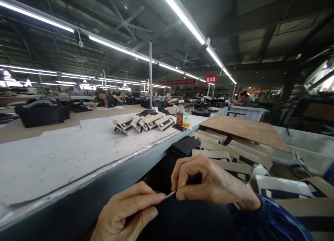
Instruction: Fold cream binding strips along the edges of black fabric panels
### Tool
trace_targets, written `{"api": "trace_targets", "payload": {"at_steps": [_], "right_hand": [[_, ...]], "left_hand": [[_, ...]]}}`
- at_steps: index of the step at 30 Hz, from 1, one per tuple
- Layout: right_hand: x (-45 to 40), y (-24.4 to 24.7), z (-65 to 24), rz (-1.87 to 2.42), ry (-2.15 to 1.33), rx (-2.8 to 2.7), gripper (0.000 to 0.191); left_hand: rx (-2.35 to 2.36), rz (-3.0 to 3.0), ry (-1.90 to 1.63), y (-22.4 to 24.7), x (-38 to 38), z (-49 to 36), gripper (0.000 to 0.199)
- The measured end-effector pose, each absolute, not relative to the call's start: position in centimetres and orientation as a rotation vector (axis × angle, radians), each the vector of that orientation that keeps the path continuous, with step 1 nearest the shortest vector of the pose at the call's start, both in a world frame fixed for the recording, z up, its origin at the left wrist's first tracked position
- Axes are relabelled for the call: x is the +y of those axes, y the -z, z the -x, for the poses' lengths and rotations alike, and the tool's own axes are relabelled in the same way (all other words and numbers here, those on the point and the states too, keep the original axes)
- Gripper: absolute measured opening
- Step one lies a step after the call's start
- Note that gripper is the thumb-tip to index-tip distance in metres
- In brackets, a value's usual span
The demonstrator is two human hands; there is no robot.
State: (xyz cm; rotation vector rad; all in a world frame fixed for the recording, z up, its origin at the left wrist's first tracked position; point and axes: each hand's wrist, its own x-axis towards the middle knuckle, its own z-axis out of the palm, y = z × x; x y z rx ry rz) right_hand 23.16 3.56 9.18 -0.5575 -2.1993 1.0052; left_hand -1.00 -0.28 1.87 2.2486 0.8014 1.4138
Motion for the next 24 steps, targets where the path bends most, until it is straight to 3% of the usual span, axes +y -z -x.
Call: {"api": "trace_targets", "payload": {"at_steps": [6,13,20,24], "right_hand": [[3.8,-8.7,-23.1,0.566,-0.944,-2.214,0.029],[4.4,-7.8,-23.0,0.559,-0.526,-2.350,0.021],[4.9,-8.1,-23.0,0.826,-0.596,-2.393,0.017],[4.3,-7.2,-22.7,0.724,-0.110,-2.378,0.015]], "left_hand": [[0.914,-2.230,-1.510,-1.2,0.2,0.6,0.027],[1.305,-2.406,-1.466,0.2,0.7,1.5,0.018],[1.230,-2.394,-1.662,0.4,0.1,0.4,0.030],[1.274,-2.378,-1.674,0.4,0.3,0.5,0.029]]}}
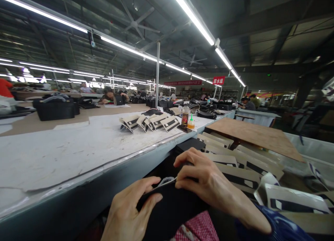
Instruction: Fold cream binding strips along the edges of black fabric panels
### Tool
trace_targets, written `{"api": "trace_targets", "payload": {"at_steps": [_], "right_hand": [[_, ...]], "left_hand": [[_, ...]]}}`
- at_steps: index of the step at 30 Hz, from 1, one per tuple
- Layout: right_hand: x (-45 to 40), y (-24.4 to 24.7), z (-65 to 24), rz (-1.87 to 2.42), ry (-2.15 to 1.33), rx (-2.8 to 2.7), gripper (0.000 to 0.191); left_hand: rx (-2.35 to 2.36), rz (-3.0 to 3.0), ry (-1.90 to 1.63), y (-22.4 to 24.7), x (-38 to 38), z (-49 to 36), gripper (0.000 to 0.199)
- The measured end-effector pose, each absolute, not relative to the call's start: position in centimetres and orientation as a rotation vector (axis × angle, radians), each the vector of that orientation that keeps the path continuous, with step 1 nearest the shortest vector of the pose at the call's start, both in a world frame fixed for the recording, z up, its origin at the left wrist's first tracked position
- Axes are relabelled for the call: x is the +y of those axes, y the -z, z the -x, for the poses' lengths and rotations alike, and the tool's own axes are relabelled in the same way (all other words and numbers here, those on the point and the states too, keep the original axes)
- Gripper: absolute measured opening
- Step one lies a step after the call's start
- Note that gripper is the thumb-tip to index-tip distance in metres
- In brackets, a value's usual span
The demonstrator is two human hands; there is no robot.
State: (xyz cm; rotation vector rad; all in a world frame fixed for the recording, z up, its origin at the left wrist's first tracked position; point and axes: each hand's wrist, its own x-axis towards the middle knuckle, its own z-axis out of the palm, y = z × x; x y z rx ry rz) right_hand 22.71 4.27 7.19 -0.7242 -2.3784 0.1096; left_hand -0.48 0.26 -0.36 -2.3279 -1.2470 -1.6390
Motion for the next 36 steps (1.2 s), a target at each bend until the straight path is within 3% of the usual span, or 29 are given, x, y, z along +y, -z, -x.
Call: {"api": "trace_targets", "payload": {"at_steps": [3,5,8,9,22,36], "right_hand": [[3.4,-6.4,-22.4,0.666,0.226,-2.278,0.018],[3.1,-6.1,-22.1,0.632,0.262,-2.234,0.024],[3.1,-5.8,-22.1,0.604,0.271,-2.239,0.025],[3.2,-5.8,-22.1,0.606,0.278,-2.251,0.023],[4.5,-6.0,-23.0,0.634,-0.180,-2.362,0.018],[4.4,-6.4,-22.2,0.599,-0.088,-2.391,0.019]], "left_hand": [[-1.324,2.330,1.646,0.3,0.2,0.8,0.030],[-1.445,2.383,1.594,0.2,0.1,0.9,0.028],[-1.659,2.553,1.410,-0.2,-0.1,0.7,0.007],[-1.698,2.614,1.371,-0.3,-0.1,0.5,0.011],[-1.513,2.665,1.528,1.0,-0.3,0.0,0.014],[-1.310,2.644,1.417,1.3,0.8,-0.6,0.029]]}}
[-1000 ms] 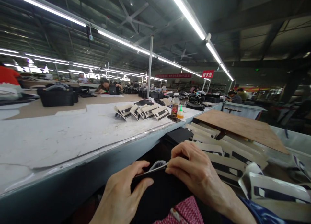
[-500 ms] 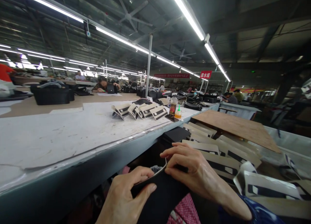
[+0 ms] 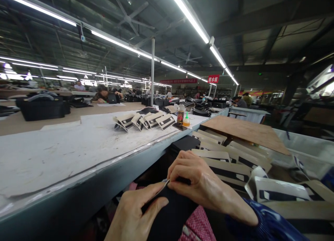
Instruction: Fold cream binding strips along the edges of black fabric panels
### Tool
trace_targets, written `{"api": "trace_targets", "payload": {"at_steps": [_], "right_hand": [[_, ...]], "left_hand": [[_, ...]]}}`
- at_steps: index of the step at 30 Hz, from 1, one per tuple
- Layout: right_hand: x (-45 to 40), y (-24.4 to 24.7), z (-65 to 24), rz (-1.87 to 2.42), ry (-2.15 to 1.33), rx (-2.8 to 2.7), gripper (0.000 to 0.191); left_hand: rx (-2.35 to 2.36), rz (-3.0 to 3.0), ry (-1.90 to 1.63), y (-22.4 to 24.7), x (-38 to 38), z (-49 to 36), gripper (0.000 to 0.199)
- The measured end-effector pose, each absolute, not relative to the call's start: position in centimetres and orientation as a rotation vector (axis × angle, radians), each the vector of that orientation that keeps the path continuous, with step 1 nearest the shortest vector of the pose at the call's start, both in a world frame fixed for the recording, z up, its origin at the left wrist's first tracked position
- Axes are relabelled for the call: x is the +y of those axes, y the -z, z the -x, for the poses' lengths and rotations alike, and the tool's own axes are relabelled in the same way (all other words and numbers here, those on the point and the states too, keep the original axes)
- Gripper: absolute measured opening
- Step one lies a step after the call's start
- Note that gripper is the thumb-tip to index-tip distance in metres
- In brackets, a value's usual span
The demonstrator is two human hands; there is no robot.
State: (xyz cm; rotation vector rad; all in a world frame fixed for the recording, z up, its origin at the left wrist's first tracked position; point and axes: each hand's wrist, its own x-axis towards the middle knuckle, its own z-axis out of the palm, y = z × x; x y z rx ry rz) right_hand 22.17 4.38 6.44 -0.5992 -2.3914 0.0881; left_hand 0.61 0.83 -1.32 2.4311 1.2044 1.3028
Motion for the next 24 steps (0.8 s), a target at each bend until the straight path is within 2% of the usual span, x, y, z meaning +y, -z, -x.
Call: {"api": "trace_targets", "payload": {"at_steps": [3,10,14,17,20,24], "right_hand": [[4.3,-6.4,-22.3,0.632,-0.053,-2.417,0.017],[4.4,-5.7,-21.8,0.748,0.057,-2.496,0.011],[5.7,-6.0,-22.9,0.715,-0.321,-2.507,0.016],[7.4,-7.5,-25.2,0.691,-0.630,-2.064,0.035],[8.5,-8.3,-27.2,0.746,-0.529,-1.646,0.049],[6.7,-6.4,-26.4,0.793,-0.350,-1.769,0.042]], "left_hand": [[1.180,-2.535,-1.412,1.9,1.3,-1.2,0.030],[1.249,-2.527,-1.299,2.4,1.6,-2.4,0.022],[1.262,-2.548,-1.285,3.1,1.5,-2.8,0.034],[1.243,-2.560,-1.244,3.3,1.1,-2.0,0.038],[1.268,-2.484,-1.270,2.9,0.7,-0.6,0.040],[1.307,-2.251,-1.435,2.2,0.7,0.4,0.030]]}}
